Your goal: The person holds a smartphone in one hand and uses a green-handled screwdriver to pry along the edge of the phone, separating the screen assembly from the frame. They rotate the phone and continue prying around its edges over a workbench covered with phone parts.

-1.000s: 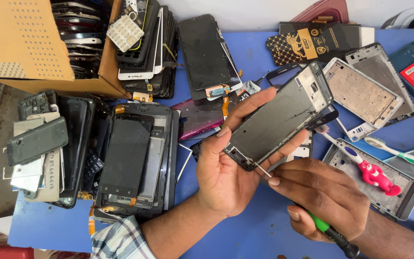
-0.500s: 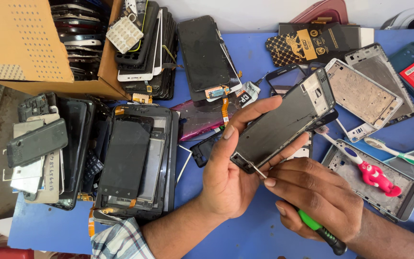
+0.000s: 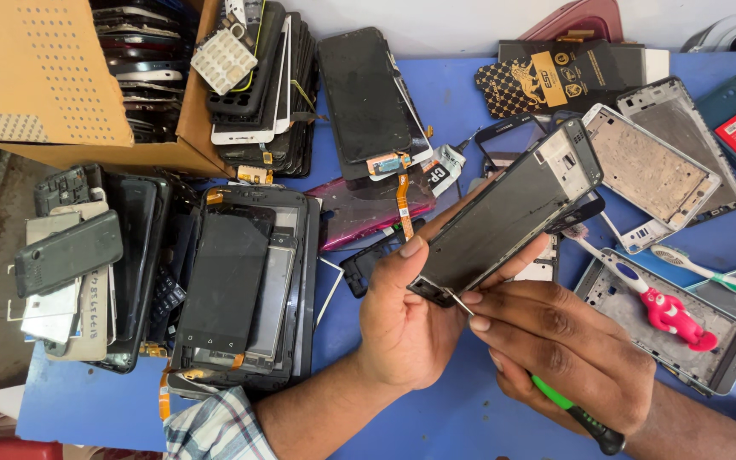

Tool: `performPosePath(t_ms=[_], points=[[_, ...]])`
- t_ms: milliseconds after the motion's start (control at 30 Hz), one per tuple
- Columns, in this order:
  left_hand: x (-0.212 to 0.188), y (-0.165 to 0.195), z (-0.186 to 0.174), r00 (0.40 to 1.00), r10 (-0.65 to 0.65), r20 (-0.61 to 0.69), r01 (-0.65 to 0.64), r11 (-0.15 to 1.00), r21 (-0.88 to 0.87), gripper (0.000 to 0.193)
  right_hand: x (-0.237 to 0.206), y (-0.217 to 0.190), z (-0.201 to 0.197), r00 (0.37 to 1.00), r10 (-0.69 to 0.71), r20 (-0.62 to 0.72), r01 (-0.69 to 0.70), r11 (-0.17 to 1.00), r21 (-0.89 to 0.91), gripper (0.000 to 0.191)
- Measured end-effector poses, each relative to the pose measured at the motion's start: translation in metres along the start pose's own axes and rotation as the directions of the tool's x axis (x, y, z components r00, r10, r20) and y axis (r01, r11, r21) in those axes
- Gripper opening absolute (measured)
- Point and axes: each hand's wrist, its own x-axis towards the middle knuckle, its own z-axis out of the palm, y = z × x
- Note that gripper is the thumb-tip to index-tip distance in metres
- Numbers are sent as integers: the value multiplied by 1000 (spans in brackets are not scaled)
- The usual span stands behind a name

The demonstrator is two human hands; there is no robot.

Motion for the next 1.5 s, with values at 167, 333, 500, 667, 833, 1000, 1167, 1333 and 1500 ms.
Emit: performPosePath(t_ms=[167, 333, 500, 667, 833, 1000, 1167, 1333, 1500], points=[[-3, -4, -1, 999, 14, -33, -14, 1000, -8, 73, 1, -2, 1, 1000, 10, 5, -10, 1000, -6, 29], [-5, -4, -2, 999, 0, -44, -1, 1000, -25, 73, 0, -2, 4, 1000, 20, -9, -20, 1000, -3, 27], [-7, -4, -1, 998, -7, -68, 5, 999, -33, 74, -2, -1, 6, 1000, 6, -9, -7, 1000, -29, 26], [-7, -6, 0, 999, 1, -54, -3, 999, -43, 73, -5, 2, 6, 999, -36, 8, 36, 998, -60, 29], [-7, -8, 0, 998, 12, -68, -16, 998, -58, 72, -8, 3, 8, 999, -41, 31, 43, 995, -89, 32], [-8, -9, 1, 997, 33, -69, -39, 996, -85, 71, -11, 6, 10, 996, -78, 39, 82, 988, -127, 33], [-10, -10, -1, 995, 21, -95, -31, 994, -107, 70, -12, 6, 12, 995, -91, 45, 97, 984, -147, 33], [-10, -17, -1, 990, 40, -137, -57, 991, -121, 66, -12, 4, 13, 999, -36, 32, 40, 988, -150, 32], [-7, -24, 1, 974, 9, -228, -44, 988, -150, 67, -15, 4, 15, 993, 112, -30, -114, 990, -89, 34]])
